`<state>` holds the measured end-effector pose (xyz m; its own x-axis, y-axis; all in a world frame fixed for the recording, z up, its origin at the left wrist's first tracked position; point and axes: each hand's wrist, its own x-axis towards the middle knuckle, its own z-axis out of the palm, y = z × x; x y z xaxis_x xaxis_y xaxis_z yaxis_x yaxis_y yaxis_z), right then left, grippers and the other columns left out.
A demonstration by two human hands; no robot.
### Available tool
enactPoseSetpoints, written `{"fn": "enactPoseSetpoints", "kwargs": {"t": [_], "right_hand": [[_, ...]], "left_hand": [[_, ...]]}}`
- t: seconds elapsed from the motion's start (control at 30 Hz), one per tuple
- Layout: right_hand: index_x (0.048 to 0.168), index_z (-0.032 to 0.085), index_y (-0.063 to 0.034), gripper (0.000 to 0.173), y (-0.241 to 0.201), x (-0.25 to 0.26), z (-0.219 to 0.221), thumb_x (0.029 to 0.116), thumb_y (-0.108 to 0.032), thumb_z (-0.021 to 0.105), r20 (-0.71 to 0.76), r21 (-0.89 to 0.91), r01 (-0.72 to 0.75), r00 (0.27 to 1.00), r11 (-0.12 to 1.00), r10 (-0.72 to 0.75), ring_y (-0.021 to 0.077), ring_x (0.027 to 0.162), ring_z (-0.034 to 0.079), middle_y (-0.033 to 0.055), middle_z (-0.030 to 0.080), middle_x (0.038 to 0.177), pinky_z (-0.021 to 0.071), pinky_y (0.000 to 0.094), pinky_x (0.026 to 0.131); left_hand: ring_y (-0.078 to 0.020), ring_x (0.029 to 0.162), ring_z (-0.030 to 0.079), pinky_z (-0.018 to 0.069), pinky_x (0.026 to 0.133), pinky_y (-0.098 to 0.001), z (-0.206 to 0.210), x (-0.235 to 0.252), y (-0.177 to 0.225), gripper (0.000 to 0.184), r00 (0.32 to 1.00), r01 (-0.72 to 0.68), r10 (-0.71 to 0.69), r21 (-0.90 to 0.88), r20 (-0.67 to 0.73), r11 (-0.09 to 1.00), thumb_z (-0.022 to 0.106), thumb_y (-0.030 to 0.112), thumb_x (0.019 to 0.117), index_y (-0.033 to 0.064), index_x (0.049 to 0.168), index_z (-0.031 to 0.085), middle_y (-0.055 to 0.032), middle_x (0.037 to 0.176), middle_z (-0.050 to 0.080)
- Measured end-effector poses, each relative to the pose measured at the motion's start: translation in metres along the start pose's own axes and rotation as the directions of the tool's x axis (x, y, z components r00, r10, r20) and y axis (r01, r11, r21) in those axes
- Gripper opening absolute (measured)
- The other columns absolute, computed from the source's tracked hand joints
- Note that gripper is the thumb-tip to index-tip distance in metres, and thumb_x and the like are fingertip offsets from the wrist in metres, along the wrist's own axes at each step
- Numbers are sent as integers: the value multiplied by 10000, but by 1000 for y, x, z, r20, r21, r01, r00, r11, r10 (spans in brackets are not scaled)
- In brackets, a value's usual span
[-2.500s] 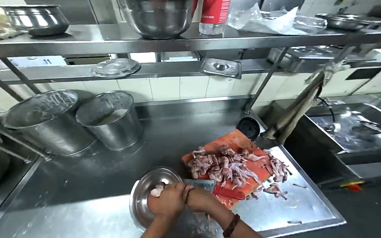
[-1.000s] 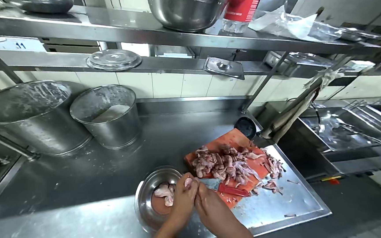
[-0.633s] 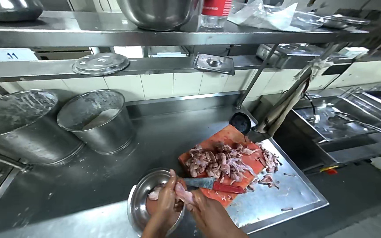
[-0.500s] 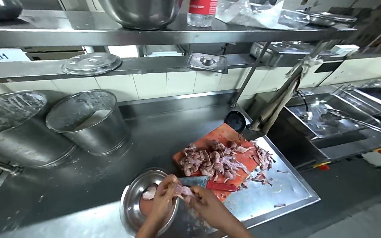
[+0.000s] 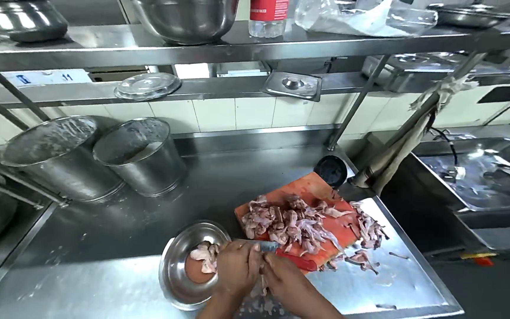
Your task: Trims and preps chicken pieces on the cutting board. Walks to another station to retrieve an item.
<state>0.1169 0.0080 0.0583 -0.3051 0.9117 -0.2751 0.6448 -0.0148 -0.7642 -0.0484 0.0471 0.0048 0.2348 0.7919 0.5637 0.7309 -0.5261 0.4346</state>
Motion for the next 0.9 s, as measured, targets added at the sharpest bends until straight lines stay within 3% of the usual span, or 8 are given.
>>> {"fn": "enactPoseSetpoints", "kwargs": {"t": [0.13, 0.23, 0.33, 0.43, 0.53, 0.63, 0.73, 0.9], "right_hand": [[1026, 629, -30, 473, -8, -16, -4, 1087, -426, 379, -103, -118, 55, 992, 991, -67, 314, 741, 682, 138, 642, 771, 556, 529, 681], [970, 648, -10, 502, -3, -15, -7, 1096, -398, 355, -350, -18, 274, 899, 962, -263, 229, 624, 644, 89, 606, 680, 548, 455, 582], [976, 669, -2, 541, 5, -9, -7, 1094, -400, 321, -505, -28, 376, 794, 926, -338, 177, 577, 644, 56, 611, 640, 557, 408, 540], [921, 648, -33, 510, 19, -4, -1, 1093, -380, 316, -580, -117, 382, 723, 917, -375, 165, 545, 627, 44, 592, 615, 537, 384, 498], [1145, 630, 51, 398, 30, -8, -7, 1075, -242, 370, -523, 21, 427, 775, 904, -354, 153, 783, 709, 105, 703, 860, 607, 371, 726], [1305, 557, 108, 395, 38, -18, -12, 1047, -147, 400, -398, 155, 462, 838, 874, -372, 155, 1004, 711, 164, 717, 1085, 588, 364, 926], [1195, 615, 68, 339, 42, -23, -18, 1032, -162, 428, -339, 101, 445, 856, 890, -389, 179, 863, 717, 136, 713, 926, 602, 390, 806], [1009, 653, 30, 291, 47, -31, -16, 998, -169, 442, -380, -20, 425, 834, 905, -400, 208, 689, 686, 116, 661, 745, 581, 405, 644]], "left_hand": [[-154, 653, 654, 561, 653, -390, 1, 14, 7, 599, 989, 144, -145, -220, 12, 965, 290, 395, 1069, 119, 659, 628, -15, 641, 634], [-75, 676, 590, 520, 681, -311, -7, 36, 51, 437, 820, 554, -480, -639, 311, 534, 374, 265, 1031, 99, 727, 640, 31, 681, 592], [-55, 841, 627, 535, 817, -246, -10, 44, 91, 436, 675, 621, -586, -774, 448, 124, 292, 226, 1098, 61, 934, 661, 9, 856, 642], [-79, 895, 601, 506, 850, -261, 10, 33, 93, 504, 733, 566, -570, -797, 371, 209, 236, 337, 1103, 76, 969, 645, -5, 919, 621], [-71, 1013, 616, 534, 903, -266, 14, 22, 95, 468, 784, 557, -495, -778, 376, 291, 453, 414, 1038, 8, 1240, 569, -45, 1120, 628], [-113, 975, 650, 564, 858, -320, 15, 15, 95, 576, 693, 663, -479, -737, 539, 130, 633, 459, 917, 30, 1292, 544, -55, 1094, 659], [-101, 767, 653, 573, 693, -296, 17, 13, 101, 412, 690, 648, -489, -757, 534, 87, 660, 407, 902, 54, 1106, 600, -12, 859, 656], [-94, 797, 615, 550, 723, -282, 18, 14, 117, 264, 724, 553, -584, -815, 366, 174, 657, 201, 870, 53, 1065, 558, -10, 892, 598]]}}
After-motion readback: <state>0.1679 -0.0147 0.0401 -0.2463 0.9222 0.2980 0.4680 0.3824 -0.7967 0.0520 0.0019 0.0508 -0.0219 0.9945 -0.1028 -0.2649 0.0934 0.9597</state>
